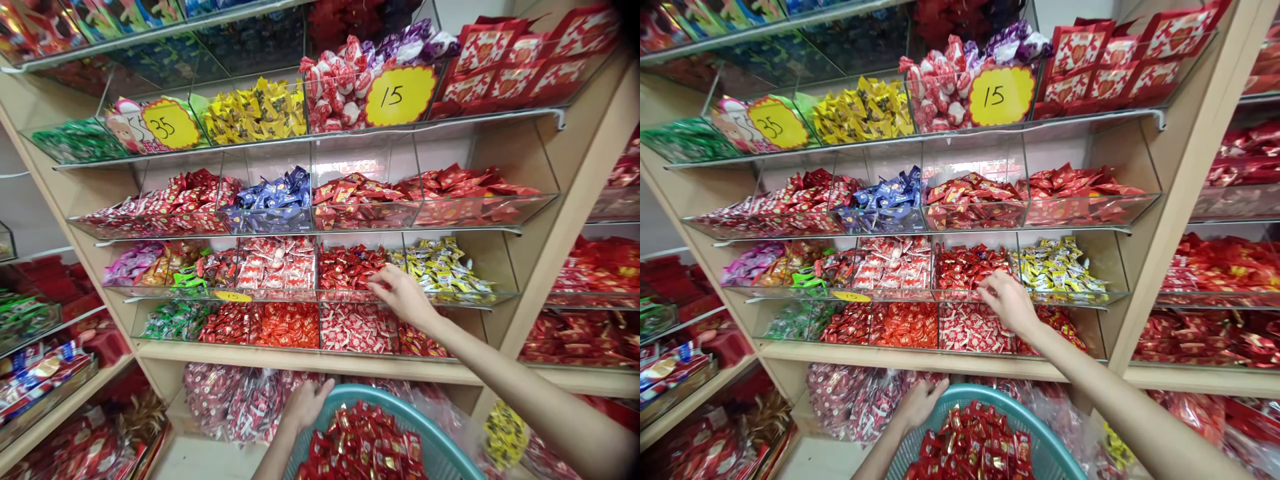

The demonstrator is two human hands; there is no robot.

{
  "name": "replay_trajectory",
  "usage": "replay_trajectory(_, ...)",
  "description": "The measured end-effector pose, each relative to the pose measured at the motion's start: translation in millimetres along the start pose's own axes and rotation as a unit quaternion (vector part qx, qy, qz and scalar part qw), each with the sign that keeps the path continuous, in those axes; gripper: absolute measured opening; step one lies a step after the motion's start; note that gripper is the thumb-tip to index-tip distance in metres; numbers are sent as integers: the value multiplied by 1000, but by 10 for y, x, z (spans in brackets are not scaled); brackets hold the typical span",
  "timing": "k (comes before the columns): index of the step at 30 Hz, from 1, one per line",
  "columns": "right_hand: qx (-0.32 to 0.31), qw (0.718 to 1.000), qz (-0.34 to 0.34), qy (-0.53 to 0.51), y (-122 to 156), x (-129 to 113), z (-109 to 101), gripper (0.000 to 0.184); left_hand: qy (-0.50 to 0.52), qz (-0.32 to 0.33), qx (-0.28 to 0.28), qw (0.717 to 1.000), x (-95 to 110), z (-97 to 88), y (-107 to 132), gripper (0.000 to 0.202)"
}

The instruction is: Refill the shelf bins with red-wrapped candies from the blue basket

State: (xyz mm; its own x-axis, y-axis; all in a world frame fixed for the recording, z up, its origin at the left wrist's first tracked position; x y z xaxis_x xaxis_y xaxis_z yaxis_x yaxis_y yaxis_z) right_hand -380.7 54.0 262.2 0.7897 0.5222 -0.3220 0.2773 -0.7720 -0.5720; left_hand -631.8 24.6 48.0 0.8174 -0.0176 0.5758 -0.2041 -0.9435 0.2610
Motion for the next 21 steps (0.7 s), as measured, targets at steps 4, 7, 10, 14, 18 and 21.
replay_trajectory(4, 2, 995, 52, 85, -327, 170, -124, 12, -1, 0, -1, 1000, -1, -2, -3, 78)
replay_trajectory(7, -31, 986, 88, 140, -497, 170, -96, 10, -4, -6, -6, 1000, 5, -6, -3, 77)
replay_trajectory(10, -74, 975, 104, 184, -619, 40, 0, 13, -1, -2, -8, 1000, 15, -18, 9, 78)
replay_trajectory(14, -117, 957, 113, 240, -696, -130, 133, 20, 5, 4, -12, 1000, 25, -44, 42, 81)
replay_trajectory(18, -137, 947, 129, 259, -698, -140, 190, 20, 9, 2, -9, 1000, 32, -59, 54, 83)
replay_trajectory(21, -138, 946, 136, 258, -675, -106, 198, 18, 9, -1, -6, 1000, 34, -50, 44, 83)
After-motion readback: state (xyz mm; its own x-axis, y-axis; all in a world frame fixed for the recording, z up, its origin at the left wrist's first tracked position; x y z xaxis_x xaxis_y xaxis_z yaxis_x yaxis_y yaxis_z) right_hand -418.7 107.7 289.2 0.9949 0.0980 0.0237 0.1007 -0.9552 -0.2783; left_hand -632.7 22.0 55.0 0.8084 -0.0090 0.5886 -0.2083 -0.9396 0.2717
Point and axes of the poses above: each hand's wrist, its own y-axis away from the middle knuckle, its own z-axis out of the palm, x = y × z, the point moved 2 cm from there along -y, towards the middle knuckle, and after that the axes turned 8 degrees about -x, right-handed, at the moved point
